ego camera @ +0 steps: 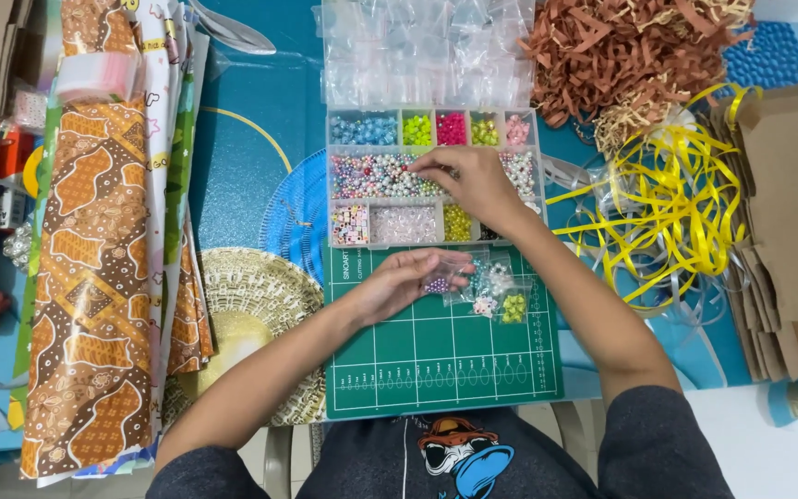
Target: Sorting and organizing various colored beads from small bags and a work surface into a partitioned storage container.
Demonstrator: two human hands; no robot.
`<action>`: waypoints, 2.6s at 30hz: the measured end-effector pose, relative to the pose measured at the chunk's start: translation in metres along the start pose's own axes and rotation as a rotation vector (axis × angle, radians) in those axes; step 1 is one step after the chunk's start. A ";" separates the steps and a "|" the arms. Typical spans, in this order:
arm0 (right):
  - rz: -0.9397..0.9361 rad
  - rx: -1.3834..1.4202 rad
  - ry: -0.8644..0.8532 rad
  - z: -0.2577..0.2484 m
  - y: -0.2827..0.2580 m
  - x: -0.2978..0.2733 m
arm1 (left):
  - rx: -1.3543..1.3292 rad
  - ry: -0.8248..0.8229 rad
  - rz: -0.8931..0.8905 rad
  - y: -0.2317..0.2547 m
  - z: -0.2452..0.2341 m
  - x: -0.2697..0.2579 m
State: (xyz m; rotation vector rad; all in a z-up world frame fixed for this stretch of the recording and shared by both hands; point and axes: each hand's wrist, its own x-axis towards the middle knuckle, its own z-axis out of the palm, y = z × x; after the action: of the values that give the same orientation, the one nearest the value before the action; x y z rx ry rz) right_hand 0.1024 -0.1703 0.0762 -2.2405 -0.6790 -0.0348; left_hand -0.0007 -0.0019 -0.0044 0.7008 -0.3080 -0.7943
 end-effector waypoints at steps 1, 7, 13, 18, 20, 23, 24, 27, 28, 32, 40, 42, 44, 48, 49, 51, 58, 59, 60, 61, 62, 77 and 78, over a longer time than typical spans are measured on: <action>0.003 0.000 0.002 -0.001 -0.001 -0.007 | 0.000 -0.002 -0.003 0.001 0.002 -0.002; 0.070 0.118 0.205 -0.015 -0.031 -0.058 | -0.002 0.056 0.008 -0.001 0.001 -0.003; 0.223 0.401 0.190 -0.008 -0.046 -0.099 | 0.020 0.100 0.035 -0.009 -0.002 0.001; 0.172 0.421 0.218 0.000 -0.048 -0.109 | 0.004 0.125 0.041 -0.011 0.000 0.000; 0.164 0.431 0.223 0.001 -0.049 -0.110 | 0.000 0.132 0.040 -0.014 -0.002 0.000; 0.156 0.418 0.230 0.003 -0.050 -0.112 | -0.003 0.129 0.034 -0.012 -0.003 0.001; 0.155 0.402 0.231 0.004 -0.049 -0.112 | 0.000 0.125 0.028 -0.010 -0.003 0.000; 0.124 0.332 0.222 0.003 -0.051 -0.114 | -0.016 0.141 0.029 -0.010 0.001 -0.001; 0.122 0.332 0.220 0.003 -0.051 -0.112 | -0.016 0.142 0.031 -0.009 0.002 -0.001; 0.057 0.237 0.182 -0.001 -0.036 -0.097 | -0.006 0.111 0.030 -0.003 0.005 0.000; -0.187 -0.300 0.037 -0.012 -0.020 -0.020 | 0.024 0.066 0.014 0.002 0.004 -0.002; -0.158 -0.302 -0.048 -0.009 -0.019 -0.005 | 0.015 0.047 0.018 -0.002 0.000 -0.001; -0.192 -0.315 -0.085 -0.006 -0.032 0.006 | 0.026 0.039 0.015 -0.004 -0.002 0.000; -0.303 -0.339 -0.125 0.014 -0.031 0.027 | 0.022 0.016 0.013 -0.004 -0.001 0.000; -0.303 -0.338 -0.124 0.022 -0.025 0.033 | 0.022 0.017 0.012 -0.004 -0.001 0.001; -0.418 -0.405 -0.111 0.036 -0.012 0.044 | 0.029 0.012 0.004 -0.004 -0.003 0.002; -0.499 -0.590 -0.105 0.081 -0.001 0.066 | 0.018 0.008 0.008 -0.008 -0.006 0.003; -0.540 -0.669 -0.054 0.087 0.003 0.068 | 0.017 0.009 0.011 -0.006 -0.004 0.002; -0.582 -0.747 -0.003 0.092 0.007 0.069 | 0.015 0.010 0.016 -0.005 -0.002 0.001; -0.585 -0.746 -0.004 0.092 0.006 0.069 | 0.015 0.011 0.019 -0.004 -0.002 0.001; -0.576 -0.756 -0.039 0.092 0.005 0.068 | 0.008 0.011 0.015 -0.004 -0.002 0.001; -0.478 -0.624 -0.254 0.089 -0.003 0.064 | -0.025 0.006 0.023 -0.005 -0.001 0.002; -0.486 -0.591 -0.253 0.087 -0.005 0.063 | -0.029 0.008 0.024 -0.004 0.001 0.001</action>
State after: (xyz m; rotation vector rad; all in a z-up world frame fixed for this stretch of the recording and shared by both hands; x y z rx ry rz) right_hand 0.1381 -0.0778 0.0334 -2.5933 -1.5000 -0.2205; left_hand -0.0029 -0.0046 -0.0062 0.6721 -0.2962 -0.7717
